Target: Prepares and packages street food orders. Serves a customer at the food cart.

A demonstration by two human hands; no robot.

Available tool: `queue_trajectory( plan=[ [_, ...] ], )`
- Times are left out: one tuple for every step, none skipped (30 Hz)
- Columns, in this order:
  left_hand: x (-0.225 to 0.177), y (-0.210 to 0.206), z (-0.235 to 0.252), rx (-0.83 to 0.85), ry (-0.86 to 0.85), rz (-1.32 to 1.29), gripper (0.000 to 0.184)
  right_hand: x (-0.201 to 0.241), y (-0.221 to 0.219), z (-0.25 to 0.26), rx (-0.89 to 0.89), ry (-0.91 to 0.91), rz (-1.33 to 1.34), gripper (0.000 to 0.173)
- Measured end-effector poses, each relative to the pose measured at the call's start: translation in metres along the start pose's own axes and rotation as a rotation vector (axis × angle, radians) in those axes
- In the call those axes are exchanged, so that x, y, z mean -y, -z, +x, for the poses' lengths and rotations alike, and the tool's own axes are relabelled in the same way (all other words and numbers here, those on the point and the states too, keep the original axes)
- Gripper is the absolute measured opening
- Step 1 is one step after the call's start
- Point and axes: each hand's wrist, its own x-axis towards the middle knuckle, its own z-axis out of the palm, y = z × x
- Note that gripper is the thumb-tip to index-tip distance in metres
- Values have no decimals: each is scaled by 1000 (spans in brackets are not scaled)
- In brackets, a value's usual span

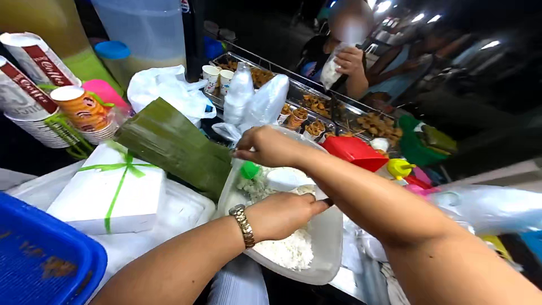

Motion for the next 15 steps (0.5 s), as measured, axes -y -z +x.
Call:
queue_trajectory(
  plan=[
    [-3, 2, 0, 53, 44, 6, 50, 6, -7, 14, 86, -16, -8, 31],
    [-5, 1, 1, 113, 92, 26, 47, 11, -14, 29, 171, -42, -20, 32],
    [-6, 0, 1, 187, 138, 54, 45, 16, -20, 42, 244, -62, -27, 33],
    [-8, -2, 1, 281, 188, 79, 46, 23, -26, 53, 310, -66, -21, 33],
    [-10, -3, 1, 360, 227, 81, 48, 30, -31, 63, 372, -59, -4, 32],
    [-12, -4, 1, 411, 249, 76, 46, 37, -38, 71, 423, -44, 30, 31],
    [-14, -5, 0, 426, 249, 71, 43, 45, -47, 78, 468, -36, 74, 30],
    [-15, -6, -1, 415, 241, 68, 38, 52, -55, 84, 508, -45, 145, 30],
    [-16, -8, -3, 384, 230, 56, 33, 60, -62, 89, 549, -70, 236, 31],
    [-17, -8, -4, 351, 222, 45, 30, 67, -65, 93, 589, -104, 308, 32],
    [-18, -7, -6, 336, 228, 32, 30, 71, -66, 98, 605, -127, 322, 33],
    [-19, -4, -7, 342, 242, 22, 31, 70, -69, 103, 587, -130, 270, 34],
    [-20, -2, -7, 359, 262, 17, 31, 65, -73, 108, 547, -118, 188, 35],
    [-20, -2, -6, 376, 280, 17, 30, 58, -76, 113, 515, -126, 120, 35],
    [-19, -3, -5, 386, 291, 25, 29, 49, -79, 116, 482, -148, 65, 35]
  ],
)
